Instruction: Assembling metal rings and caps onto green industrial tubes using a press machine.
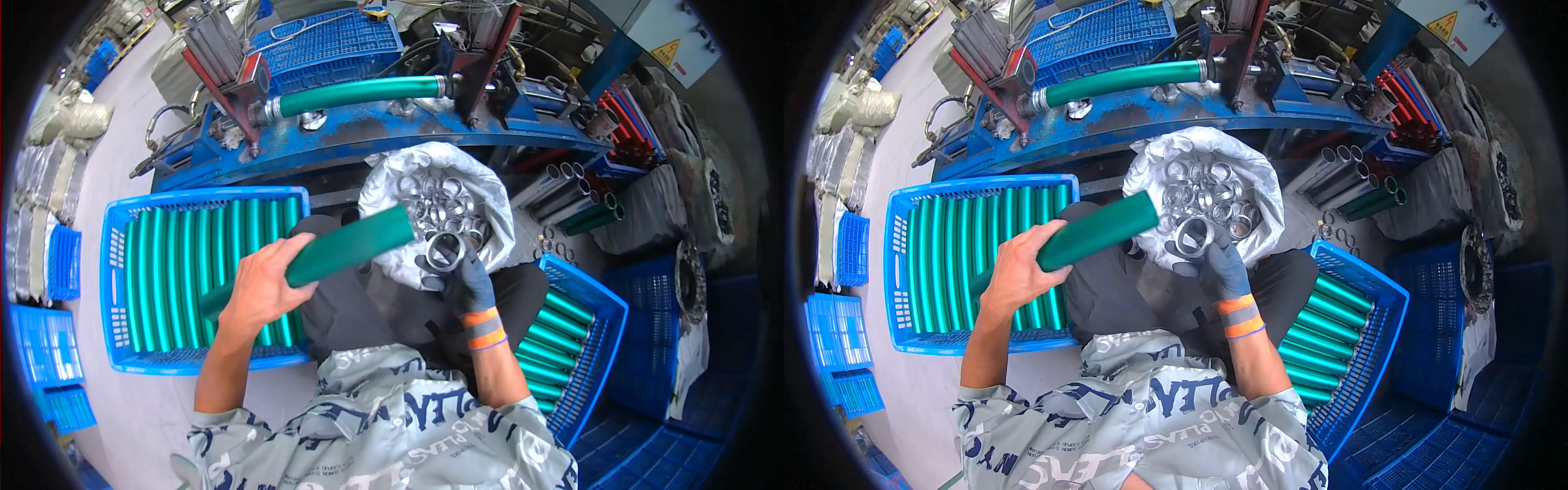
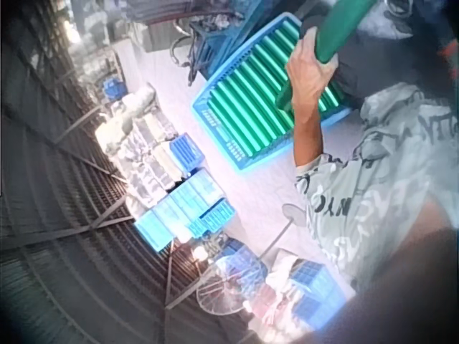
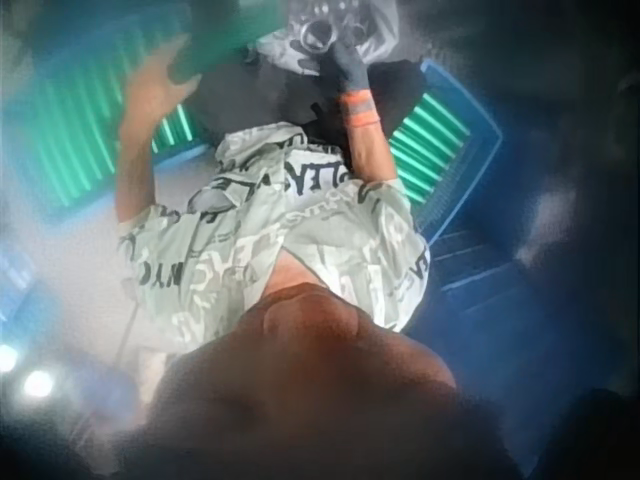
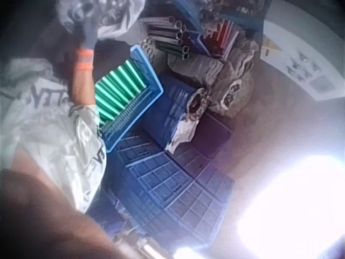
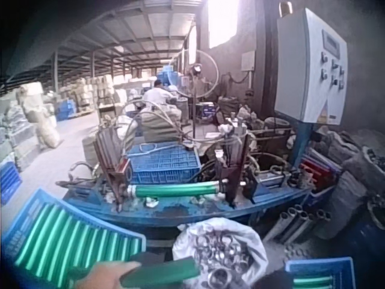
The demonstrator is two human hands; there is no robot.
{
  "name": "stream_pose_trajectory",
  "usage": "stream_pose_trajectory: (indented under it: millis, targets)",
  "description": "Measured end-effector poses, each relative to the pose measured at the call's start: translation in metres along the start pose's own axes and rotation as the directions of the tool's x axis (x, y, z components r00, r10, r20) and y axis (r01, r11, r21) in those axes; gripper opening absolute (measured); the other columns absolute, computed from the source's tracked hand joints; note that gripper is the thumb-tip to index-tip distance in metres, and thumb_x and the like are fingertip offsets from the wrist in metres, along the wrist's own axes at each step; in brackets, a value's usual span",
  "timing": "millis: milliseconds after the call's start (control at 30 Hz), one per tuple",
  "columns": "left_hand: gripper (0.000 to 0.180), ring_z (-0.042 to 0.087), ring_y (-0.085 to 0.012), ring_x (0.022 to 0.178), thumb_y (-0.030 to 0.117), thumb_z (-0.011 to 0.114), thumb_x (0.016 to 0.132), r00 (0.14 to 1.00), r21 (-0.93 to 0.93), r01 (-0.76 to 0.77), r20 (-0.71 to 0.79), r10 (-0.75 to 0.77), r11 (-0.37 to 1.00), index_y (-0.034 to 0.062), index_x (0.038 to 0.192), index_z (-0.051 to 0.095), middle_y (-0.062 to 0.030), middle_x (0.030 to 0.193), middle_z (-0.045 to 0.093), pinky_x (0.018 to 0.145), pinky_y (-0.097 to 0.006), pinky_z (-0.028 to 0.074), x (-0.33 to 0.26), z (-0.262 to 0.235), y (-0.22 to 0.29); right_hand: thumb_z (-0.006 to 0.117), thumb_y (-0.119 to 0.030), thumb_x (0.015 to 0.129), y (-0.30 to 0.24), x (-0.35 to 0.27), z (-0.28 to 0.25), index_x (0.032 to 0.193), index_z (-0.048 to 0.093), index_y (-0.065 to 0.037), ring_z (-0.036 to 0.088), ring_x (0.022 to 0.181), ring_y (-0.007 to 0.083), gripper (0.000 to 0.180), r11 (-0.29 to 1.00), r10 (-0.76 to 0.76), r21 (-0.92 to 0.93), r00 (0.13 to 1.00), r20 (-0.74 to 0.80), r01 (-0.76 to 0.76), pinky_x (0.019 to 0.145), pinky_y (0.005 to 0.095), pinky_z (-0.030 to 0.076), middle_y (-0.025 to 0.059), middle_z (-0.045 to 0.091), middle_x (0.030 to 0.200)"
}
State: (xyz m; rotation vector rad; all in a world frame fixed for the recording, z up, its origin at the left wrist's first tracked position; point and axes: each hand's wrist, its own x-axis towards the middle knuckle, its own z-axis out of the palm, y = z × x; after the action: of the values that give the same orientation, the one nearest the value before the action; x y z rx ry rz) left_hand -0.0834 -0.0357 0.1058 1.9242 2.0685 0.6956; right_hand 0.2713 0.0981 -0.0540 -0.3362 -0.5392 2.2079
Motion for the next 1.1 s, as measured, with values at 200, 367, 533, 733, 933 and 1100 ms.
stream_pose_trajectory:
  millis: [200, 367, 533, 733, 933, 1100]
  targets:
    - [0.068, 0.075, -0.0367, 0.092, 0.011, 0.091, 0.076, 0.991, 0.13, -0.123, 0.061, 0.116, 0.984, 0.0142, 0.142, 0.075, -0.0116, 0.101, 0.074, 0.083, -0.047, 0.061, 0.007, -0.008, 0.022, 0.088, 0.0, 0.091, -0.018, -0.011, 0.015, 0.154, 0.064, -0.002, 0.068, 0.131, 0.014, 0.068, 0.613, -0.103, -0.779, 0.991, 0.085, 0.13, 0.112, 0.0332, 0.056, 0.0066, 0.071, 0.145]
    - [0.07, 0.074, -0.035, 0.091, 0.011, 0.091, 0.073, 0.979, 0.103, -0.196, 0.07, 0.189, 0.975, 0.0145, 0.141, 0.076, -0.0107, 0.098, 0.072, 0.082, -0.047, 0.06, 0.005, -0.007, 0.025, 0.093, -0.001, 0.085, -0.03, -0.02, 0.032, 0.166, 0.053, 0.005, 0.069, 0.135, 0.019, 0.09, 0.691, -0.056, -0.72, 0.998, 0.041, 0.068, 0.121, 0.0388, 0.053, 0.0123, 0.07, 0.153]
    - [0.072, 0.073, -0.0342, 0.091, 0.011, 0.09, 0.07, 0.972, 0.125, -0.207, 0.134, 0.191, 0.97, 0.015, 0.141, 0.077, -0.0101, 0.098, 0.071, 0.081, -0.047, 0.06, 0.002, -0.003, 0.027, 0.092, 0.002, 0.087, -0.03, -0.02, 0.04, 0.172, 0.047, 0.005, 0.069, 0.139, 0.0227, 0.096, 0.728, -0.115, -0.667, 0.987, 0.11, 0.159, 0.122, 0.0411, 0.053, 0.0164, 0.069, 0.156]
    - [0.073, 0.073, -0.0337, 0.092, 0.011, 0.09, 0.07, 0.968, 0.103, -0.202, 0.17, 0.183, 0.974, 0.0159, 0.142, 0.077, -0.0093, 0.098, 0.071, 0.082, -0.047, 0.059, -0.002, 0.004, 0.027, 0.093, -0.004, 0.091, -0.016, -0.018, 0.038, 0.172, 0.048, 0.005, 0.068, 0.144, 0.0274, 0.093, 0.856, -0.122, -0.5, 0.991, 0.053, 0.132, 0.124, 0.0424, 0.053, 0.0189, 0.068, 0.16]
    - [0.073, 0.072, -0.0342, 0.092, 0.011, 0.09, 0.071, 0.97, 0.109, -0.174, 0.19, 0.151, 0.979, 0.0165, 0.143, 0.076, -0.0098, 0.099, 0.07, 0.083, -0.047, 0.058, -0.004, 0.01, 0.022, 0.089, -0.007, 0.099, -0.019, -0.019, 0.035, 0.17, 0.052, 0.006, 0.071, 0.132, 0.0205, 0.082, 0.811, -0.103, -0.574, 0.993, 0.054, 0.115, 0.114, 0.0369, 0.058, 0.0135, 0.07, 0.155]
    - [0.075, 0.071, -0.036, 0.094, 0.013, 0.091, 0.072, 0.982, 0.225, -0.167, 0.127, 0.141, 0.96, 0.0158, 0.146, 0.075, -0.0099, 0.099, 0.069, 0.086, -0.048, 0.057, -0.002, 0.026, 0.018, 0.074, 0.001, 0.104, -0.025, -0.005, 0.024, 0.169, 0.054, 0.006, 0.069, 0.126, 0.0147, 0.069, 0.757, 0.009, -0.653, 1.0, 0.019, 0.006, 0.11, 0.0346, 0.059, 0.0084, 0.07, 0.151]
